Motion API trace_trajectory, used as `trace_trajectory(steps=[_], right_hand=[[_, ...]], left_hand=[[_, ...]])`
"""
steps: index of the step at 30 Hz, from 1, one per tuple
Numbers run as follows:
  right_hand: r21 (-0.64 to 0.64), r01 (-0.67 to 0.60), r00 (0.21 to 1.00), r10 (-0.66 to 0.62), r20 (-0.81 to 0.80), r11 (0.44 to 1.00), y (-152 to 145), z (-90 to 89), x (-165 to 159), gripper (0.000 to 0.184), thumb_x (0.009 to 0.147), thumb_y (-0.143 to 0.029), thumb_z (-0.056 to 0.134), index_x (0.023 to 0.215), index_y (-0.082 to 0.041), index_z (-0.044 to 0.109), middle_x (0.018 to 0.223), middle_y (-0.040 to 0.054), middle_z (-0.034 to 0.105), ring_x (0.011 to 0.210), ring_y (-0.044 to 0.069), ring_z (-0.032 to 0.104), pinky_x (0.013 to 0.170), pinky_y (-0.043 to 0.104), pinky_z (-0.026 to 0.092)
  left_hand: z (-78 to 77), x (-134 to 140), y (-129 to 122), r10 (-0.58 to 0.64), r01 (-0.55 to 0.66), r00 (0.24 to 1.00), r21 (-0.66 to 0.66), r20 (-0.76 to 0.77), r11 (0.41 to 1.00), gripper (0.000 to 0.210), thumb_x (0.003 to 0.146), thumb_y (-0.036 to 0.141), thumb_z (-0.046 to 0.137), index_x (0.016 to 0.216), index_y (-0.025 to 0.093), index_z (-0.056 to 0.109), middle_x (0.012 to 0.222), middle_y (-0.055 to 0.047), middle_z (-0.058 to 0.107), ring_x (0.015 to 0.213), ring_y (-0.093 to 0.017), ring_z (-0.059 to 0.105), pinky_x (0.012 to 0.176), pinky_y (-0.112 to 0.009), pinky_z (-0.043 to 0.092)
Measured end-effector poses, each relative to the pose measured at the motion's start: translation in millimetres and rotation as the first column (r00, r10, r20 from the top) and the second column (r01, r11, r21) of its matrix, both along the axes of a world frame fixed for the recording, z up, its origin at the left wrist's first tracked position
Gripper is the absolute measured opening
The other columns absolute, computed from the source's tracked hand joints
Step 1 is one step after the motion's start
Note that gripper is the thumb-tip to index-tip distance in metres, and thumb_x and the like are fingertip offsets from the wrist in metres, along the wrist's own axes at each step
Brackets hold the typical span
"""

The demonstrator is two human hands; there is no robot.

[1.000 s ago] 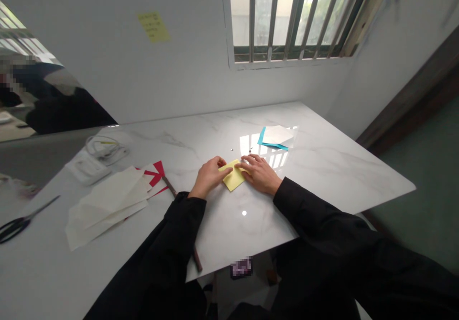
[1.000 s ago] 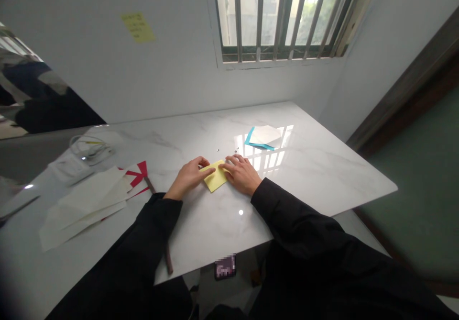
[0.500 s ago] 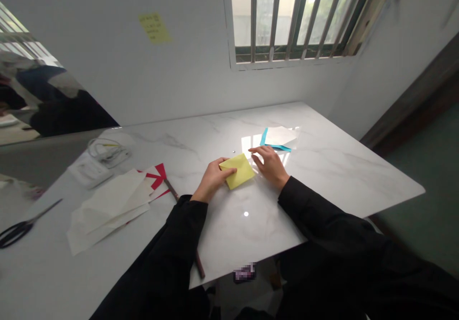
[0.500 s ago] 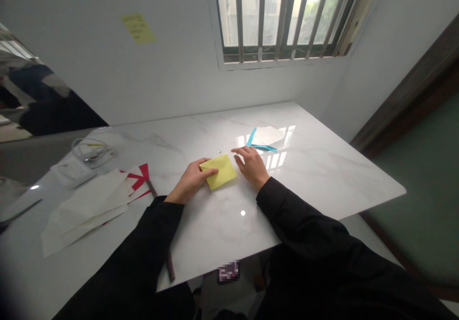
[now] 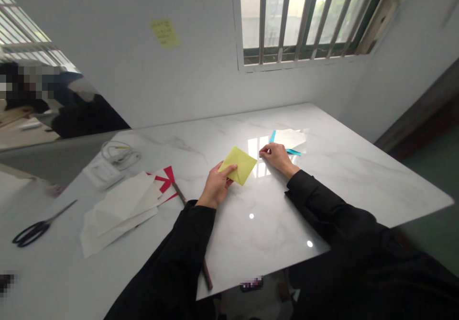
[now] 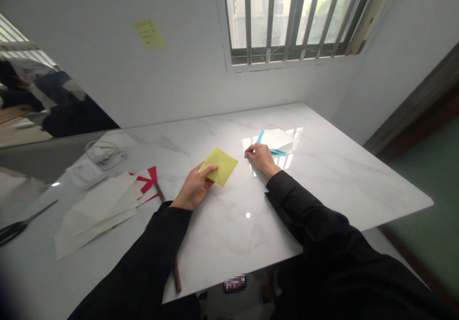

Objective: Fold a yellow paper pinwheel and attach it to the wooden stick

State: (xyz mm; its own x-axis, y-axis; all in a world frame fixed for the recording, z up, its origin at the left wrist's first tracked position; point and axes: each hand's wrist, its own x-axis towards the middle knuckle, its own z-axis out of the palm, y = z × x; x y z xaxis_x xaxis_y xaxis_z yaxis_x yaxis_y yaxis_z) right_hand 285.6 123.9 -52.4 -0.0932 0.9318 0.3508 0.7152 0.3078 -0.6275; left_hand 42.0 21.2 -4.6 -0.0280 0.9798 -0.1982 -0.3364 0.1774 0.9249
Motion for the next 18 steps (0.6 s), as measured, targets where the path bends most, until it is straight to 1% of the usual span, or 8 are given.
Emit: trace_trajectory(steps=[3, 6, 8, 10, 12, 14, 16, 18], right_hand=[[-0.026, -0.002, 1.0, 0.002, -0.021, 1.0, -1.0, 1.6, 3.4, 0.012, 0.087, -0.017, 0.077, 0.088, -0.02, 0.088, 0.088, 0.0072, 0.084, 0.082, 0.023, 0.074, 0.088, 0.034, 0.056], [-0.028, 0.033, 0.998, -0.035, -0.057, 0.999, -2.8, 6.0, 6.5, 0.01, 0.088, -0.018, 0.077, 0.087, -0.02, 0.087, 0.092, 0.0088, 0.084, 0.084, 0.024, 0.075, 0.09, 0.036, 0.056], [-0.013, 0.04, 0.991, -0.042, -0.128, 0.999, -4.7, 10.1, 7.8, 0.009, 0.09, -0.021, 0.076, 0.089, -0.02, 0.085, 0.095, 0.0084, 0.085, 0.087, 0.024, 0.076, 0.091, 0.037, 0.057], [-0.006, 0.018, 0.973, -0.018, -0.231, 1.0, -7.7, 14.2, 8.5, 0.008, 0.091, -0.025, 0.077, 0.09, -0.021, 0.084, 0.095, 0.0068, 0.085, 0.089, 0.024, 0.077, 0.091, 0.038, 0.058], [-0.015, -0.023, 0.942, 0.017, -0.334, 1.0, -11.7, 17.5, 8.2, 0.008, 0.09, -0.029, 0.08, 0.09, -0.022, 0.083, 0.093, 0.0056, 0.085, 0.088, 0.023, 0.078, 0.089, 0.037, 0.058], [-0.04, -0.07, 0.905, 0.047, -0.424, 0.997, -16.2, 19.8, 6.6, 0.013, 0.086, -0.035, 0.084, 0.089, -0.022, 0.083, 0.087, 0.0052, 0.084, 0.082, 0.022, 0.077, 0.084, 0.037, 0.059], [-0.072, -0.137, 0.85, 0.079, -0.521, 0.988, -20.5, 21.6, 3.6, 0.025, 0.082, -0.044, 0.087, 0.09, -0.021, 0.082, 0.079, 0.0046, 0.081, 0.073, 0.02, 0.073, 0.077, 0.035, 0.058], [-0.11, -0.207, 0.774, 0.094, -0.626, 0.972, -24.3, 23.3, -0.6, 0.038, 0.076, -0.054, 0.092, 0.088, -0.019, 0.081, 0.073, 0.0043, 0.078, 0.066, 0.018, 0.068, 0.07, 0.033, 0.056]], left_hand=[[-0.4, 1.1, -0.6, 0.006, -0.006, 0.999, -0.012, 0.037, 1.0, 0.04, 0.064, 0.025, 0.095, 0.098, 0.015, 0.076, 0.104, -0.009, 0.079, 0.086, -0.018, 0.072, 0.076, -0.027, 0.059], [-0.7, 1.3, -1.8, 0.024, -0.024, 0.999, -0.004, 0.044, 1.0, 0.041, 0.064, 0.025, 0.096, 0.098, 0.015, 0.075, 0.102, -0.008, 0.079, 0.086, -0.017, 0.071, 0.076, -0.027, 0.059], [-0.9, 1.0, -2.8, 0.023, -0.023, 0.999, -0.002, 0.034, 1.0, 0.044, 0.062, 0.027, 0.098, 0.098, 0.015, 0.074, 0.102, -0.009, 0.079, 0.086, -0.018, 0.071, 0.076, -0.027, 0.059], [-1.2, 0.8, -3.5, 0.018, -0.018, 1.0, -0.001, 0.018, 1.0, 0.047, 0.061, 0.028, 0.1, 0.098, 0.015, 0.073, 0.102, -0.009, 0.079, 0.087, -0.018, 0.071, 0.077, -0.027, 0.059], [-1.8, 0.9, -3.9, 0.021, -0.021, 1.0, 0.011, 0.002, 1.0, 0.048, 0.06, 0.028, 0.1, 0.097, 0.015, 0.073, 0.101, -0.009, 0.078, 0.088, -0.019, 0.071, 0.077, -0.027, 0.058], [-2.6, 1.1, -3.8, 0.029, -0.029, 1.0, 0.026, -0.007, 0.999, 0.048, 0.06, 0.028, 0.1, 0.097, 0.016, 0.072, 0.099, -0.008, 0.078, 0.088, -0.019, 0.072, 0.077, -0.028, 0.058], [-3.3, 1.3, -3.4, 0.048, -0.048, 0.999, 0.027, -0.003, 0.998, 0.049, 0.06, 0.027, 0.101, 0.097, 0.016, 0.072, 0.097, -0.007, 0.077, 0.087, -0.019, 0.071, 0.077, -0.028, 0.058], [-4.0, 0.8, -2.8, 0.081, -0.081, 0.997, 0.015, 0.016, 0.997, 0.051, 0.058, 0.025, 0.101, 0.099, 0.017, 0.071, 0.098, -0.006, 0.077, 0.086, -0.018, 0.071, 0.076, -0.028, 0.058]])
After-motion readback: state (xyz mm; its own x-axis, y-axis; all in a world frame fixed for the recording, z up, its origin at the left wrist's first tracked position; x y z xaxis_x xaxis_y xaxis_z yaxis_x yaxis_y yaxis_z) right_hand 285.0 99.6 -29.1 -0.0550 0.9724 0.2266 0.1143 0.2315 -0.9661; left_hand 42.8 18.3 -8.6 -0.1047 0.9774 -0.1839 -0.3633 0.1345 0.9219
